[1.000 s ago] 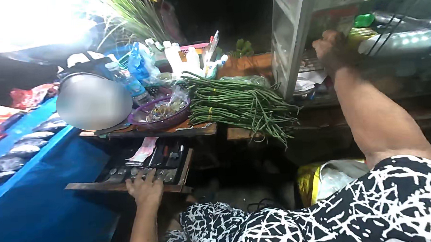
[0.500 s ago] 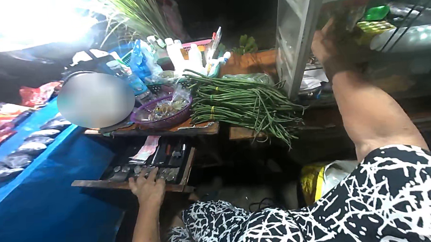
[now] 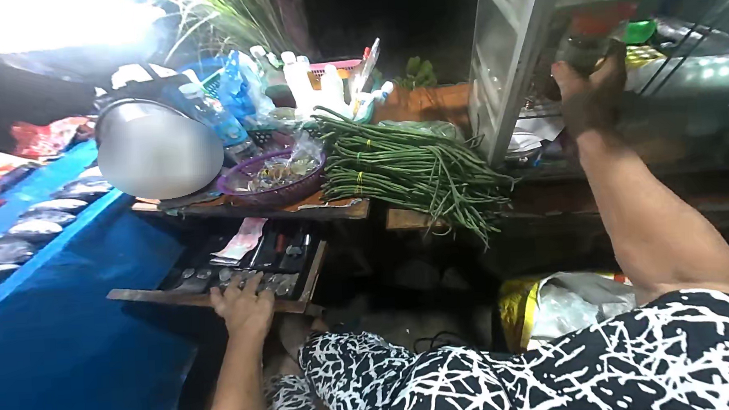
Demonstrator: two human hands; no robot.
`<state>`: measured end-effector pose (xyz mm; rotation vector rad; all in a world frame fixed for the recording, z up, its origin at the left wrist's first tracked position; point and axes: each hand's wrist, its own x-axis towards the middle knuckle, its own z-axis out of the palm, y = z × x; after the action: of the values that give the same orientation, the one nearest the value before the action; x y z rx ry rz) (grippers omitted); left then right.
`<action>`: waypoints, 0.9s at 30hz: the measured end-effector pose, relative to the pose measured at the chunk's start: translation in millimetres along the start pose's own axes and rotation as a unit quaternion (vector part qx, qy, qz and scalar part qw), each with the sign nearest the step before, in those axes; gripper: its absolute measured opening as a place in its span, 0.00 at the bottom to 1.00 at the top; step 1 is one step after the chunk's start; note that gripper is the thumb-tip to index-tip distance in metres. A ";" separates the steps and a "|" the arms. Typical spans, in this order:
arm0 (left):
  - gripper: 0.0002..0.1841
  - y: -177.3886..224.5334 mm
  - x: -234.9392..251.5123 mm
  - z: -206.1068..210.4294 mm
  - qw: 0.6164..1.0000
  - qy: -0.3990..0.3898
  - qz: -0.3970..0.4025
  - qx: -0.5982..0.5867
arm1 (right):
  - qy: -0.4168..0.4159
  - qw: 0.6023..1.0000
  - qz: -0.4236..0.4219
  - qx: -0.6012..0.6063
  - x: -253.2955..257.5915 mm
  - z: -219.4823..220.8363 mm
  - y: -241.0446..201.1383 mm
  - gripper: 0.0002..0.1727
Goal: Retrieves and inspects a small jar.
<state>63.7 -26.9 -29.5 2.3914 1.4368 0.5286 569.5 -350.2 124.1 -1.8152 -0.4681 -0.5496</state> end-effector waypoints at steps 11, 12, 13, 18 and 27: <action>0.19 0.0 -1.0 -3.2 1.000 -0.010 -0.003 0.005 | -0.046 0.973 -0.034 0.225 -93.0 -36.5 -35.0 0.38; 0.20 -1.7 -1.8 -3.5 1.000 -0.012 0.006 0.006 | -0.078 0.969 -0.047 0.228 -102.9 -40.1 -44.2 0.38; 0.20 -4.9 -3.0 -3.6 1.000 -0.012 0.020 0.004 | -0.107 0.962 -0.059 0.245 -111.1 -40.7 -53.2 0.39; 0.32 -13.9 -22.0 -12.3 0.997 -0.054 0.034 -0.045 | -0.233 0.891 -0.029 0.389 -154.0 -21.0 -99.0 0.32; 0.30 15.4 -97.0 -78.8 0.898 -0.116 0.017 -0.423 | -0.414 0.776 -0.029 0.475 -230.9 45.1 -157.7 0.33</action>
<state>-2.2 -114.8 31.9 1.6959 0.8078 0.6709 298.7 -271.0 99.3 -0.9378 -1.1514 0.4788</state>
